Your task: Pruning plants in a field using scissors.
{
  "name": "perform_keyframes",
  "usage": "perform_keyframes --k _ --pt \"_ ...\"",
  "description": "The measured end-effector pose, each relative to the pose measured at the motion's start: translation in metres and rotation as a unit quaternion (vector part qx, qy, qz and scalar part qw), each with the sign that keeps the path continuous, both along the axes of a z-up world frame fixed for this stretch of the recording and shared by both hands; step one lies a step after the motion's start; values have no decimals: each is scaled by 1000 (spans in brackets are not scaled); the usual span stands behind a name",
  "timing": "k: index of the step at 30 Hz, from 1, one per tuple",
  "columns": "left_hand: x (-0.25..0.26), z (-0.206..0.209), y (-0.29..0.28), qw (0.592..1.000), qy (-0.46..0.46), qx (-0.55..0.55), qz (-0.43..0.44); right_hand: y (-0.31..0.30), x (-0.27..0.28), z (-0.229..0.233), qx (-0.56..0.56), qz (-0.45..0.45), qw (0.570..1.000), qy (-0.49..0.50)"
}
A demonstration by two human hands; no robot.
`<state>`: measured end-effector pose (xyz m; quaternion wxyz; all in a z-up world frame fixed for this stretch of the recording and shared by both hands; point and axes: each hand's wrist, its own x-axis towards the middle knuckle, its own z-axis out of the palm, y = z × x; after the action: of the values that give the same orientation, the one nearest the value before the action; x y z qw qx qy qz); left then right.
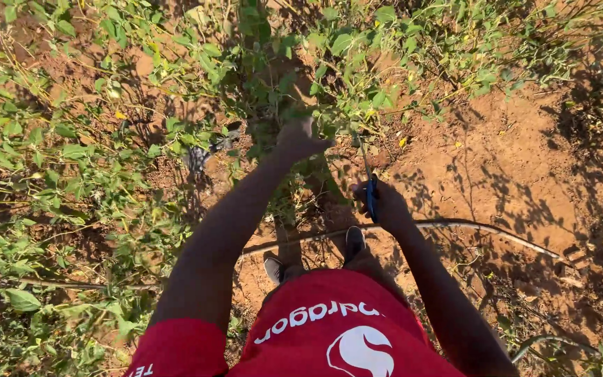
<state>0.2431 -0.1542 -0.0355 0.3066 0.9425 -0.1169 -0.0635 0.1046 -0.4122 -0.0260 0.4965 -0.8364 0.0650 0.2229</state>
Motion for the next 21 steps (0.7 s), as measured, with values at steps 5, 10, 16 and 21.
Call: perform_keyframes --k 5,10,16,21 --pt "14 -52 18 995 79 25 55 10 -4 9 -40 17 999 3" --pt "16 -69 23 993 57 -97 46 33 0 -1 60 2 997 45" --pt "7 -55 7 991 86 104 -24 49 7 -9 76 2 992 99" --pt "-2 -51 61 987 110 -34 110 39 13 -64 239 17 964 115"
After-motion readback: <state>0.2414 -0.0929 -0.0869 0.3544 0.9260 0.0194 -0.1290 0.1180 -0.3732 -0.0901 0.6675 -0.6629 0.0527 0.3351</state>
